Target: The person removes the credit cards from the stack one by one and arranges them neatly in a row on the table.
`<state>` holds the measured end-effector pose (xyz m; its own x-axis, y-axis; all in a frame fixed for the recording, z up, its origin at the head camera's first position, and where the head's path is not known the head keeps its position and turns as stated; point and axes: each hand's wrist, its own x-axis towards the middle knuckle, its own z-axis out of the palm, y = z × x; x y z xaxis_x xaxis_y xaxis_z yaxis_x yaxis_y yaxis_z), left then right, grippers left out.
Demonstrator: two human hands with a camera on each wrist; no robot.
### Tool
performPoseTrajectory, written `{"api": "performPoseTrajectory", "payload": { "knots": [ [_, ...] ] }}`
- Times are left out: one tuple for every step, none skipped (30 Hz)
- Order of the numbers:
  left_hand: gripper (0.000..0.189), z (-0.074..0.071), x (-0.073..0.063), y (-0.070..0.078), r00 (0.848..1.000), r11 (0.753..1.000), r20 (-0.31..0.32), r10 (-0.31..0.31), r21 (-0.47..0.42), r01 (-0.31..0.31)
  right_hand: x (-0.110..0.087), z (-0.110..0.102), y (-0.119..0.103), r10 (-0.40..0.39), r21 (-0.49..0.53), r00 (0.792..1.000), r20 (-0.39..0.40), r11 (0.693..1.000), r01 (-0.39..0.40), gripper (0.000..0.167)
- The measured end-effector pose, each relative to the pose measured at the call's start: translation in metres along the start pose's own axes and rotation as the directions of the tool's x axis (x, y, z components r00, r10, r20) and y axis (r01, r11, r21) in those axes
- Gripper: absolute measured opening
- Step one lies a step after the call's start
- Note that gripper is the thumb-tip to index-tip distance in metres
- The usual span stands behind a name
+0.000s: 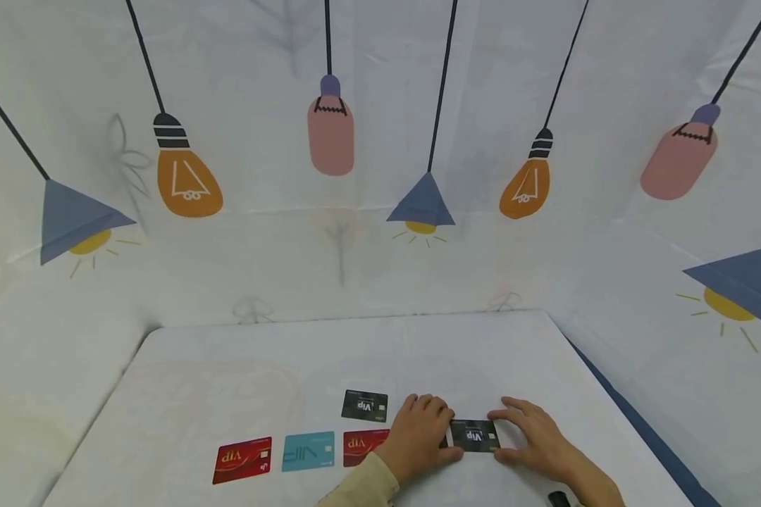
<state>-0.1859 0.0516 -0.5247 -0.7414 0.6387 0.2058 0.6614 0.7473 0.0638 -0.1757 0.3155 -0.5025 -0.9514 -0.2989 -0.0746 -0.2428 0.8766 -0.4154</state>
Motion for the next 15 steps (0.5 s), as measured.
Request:
{"api": "performPoseTrajectory", "payload": {
  "knots": [
    [0.060, 0.001, 0.000, 0.000, 1.000, 1.000, 0.003, 0.001, -0.001, -0.001, 0.000, 0.000, 0.000, 0.003, 0.001, 1.000, 0.003, 1.000, -0.003, 0.058],
    [0.060, 0.002, 0.000, 0.000, 1.000, 1.000, 0.006, 0.002, -0.005, -0.002, 0.000, 0.000, 0.000, 0.004, 0.002, 1.000, 0.003, 1.000, -0.004, 0.059],
    [0.060, 0.002, 0.000, -0.001, 1.000, 1.000, 0.011, 0.002, -0.010, -0.002, 0.000, 0.000, -0.001, 0.005, 0.004, 1.000, 0.002, 1.000, -0.005, 0.059],
    [0.060, 0.002, 0.000, -0.001, 1.000, 1.000, 0.017, 0.001, -0.017, -0.001, 0.000, 0.000, -0.001, 0.000, 0.003, 1.000, -0.002, 1.000, 0.000, 0.059],
    [0.060, 0.003, 0.000, -0.001, 1.000, 1.000, 0.020, 0.002, -0.023, -0.002, -0.001, 0.000, -0.002, -0.007, -0.002, 1.000, -0.006, 1.000, 0.007, 0.058],
    [0.059, 0.003, 0.000, -0.001, 1.000, 1.000, 0.024, 0.003, -0.029, -0.002, -0.001, 0.000, -0.002, -0.010, 0.000, 1.000, -0.011, 1.000, 0.010, 0.058],
    [0.059, 0.003, 0.000, -0.002, 1.000, 0.999, 0.027, 0.002, -0.035, -0.001, -0.001, 0.000, -0.003, -0.015, 0.002, 1.000, -0.020, 1.000, 0.015, 0.056],
    [0.058, 0.002, 0.000, -0.003, 1.000, 0.999, 0.028, 0.003, -0.042, -0.002, -0.001, -0.001, -0.004, -0.018, 0.003, 0.999, -0.029, 1.000, 0.018, 0.054],
    [0.058, 0.002, 0.000, -0.004, 1.000, 0.999, 0.026, 0.003, -0.046, -0.002, -0.001, -0.001, -0.005, -0.021, 0.004, 0.999, -0.040, 1.000, 0.021, 0.052],
    [0.057, 0.001, 0.000, -0.005, 1.000, 0.999, 0.024, 0.004, -0.050, -0.003, 0.000, 0.000, -0.006, -0.020, 0.004, 0.999, -0.051, 1.000, 0.020, 0.050],
    [0.056, -0.001, -0.001, -0.006, 1.000, 0.998, 0.020, 0.006, -0.055, -0.005, 0.001, 0.000, -0.008, -0.016, 0.004, 0.998, -0.059, 1.000, 0.016, 0.048],
    [0.055, -0.002, -0.002, -0.008, 1.000, 0.998, 0.019, 0.005, -0.061, -0.003, 0.001, 0.000, -0.009, -0.003, 0.010, 0.998, -0.068, 1.000, 0.004, 0.046],
    [0.055, -0.004, -0.003, -0.010, 1.000, 0.997, 0.016, 0.002, -0.071, -0.001, 0.002, 0.000, -0.010, 0.006, 0.017, 0.997, -0.076, 1.000, -0.004, 0.044],
    [0.054, -0.006, -0.004, -0.012, 1.000, 0.997, 0.009, -0.002, -0.081, 0.003, 0.003, 0.001, -0.012, 0.014, 0.025, 0.996, -0.083, 1.000, -0.012, 0.043],
    [0.053, -0.007, -0.005, -0.015, 1.000, 0.996, 0.004, -0.009, -0.089, 0.010, 0.004, 0.001, -0.013, 0.017, 0.033, 0.996, -0.091, 0.999, -0.014, 0.042]
  ]
}}
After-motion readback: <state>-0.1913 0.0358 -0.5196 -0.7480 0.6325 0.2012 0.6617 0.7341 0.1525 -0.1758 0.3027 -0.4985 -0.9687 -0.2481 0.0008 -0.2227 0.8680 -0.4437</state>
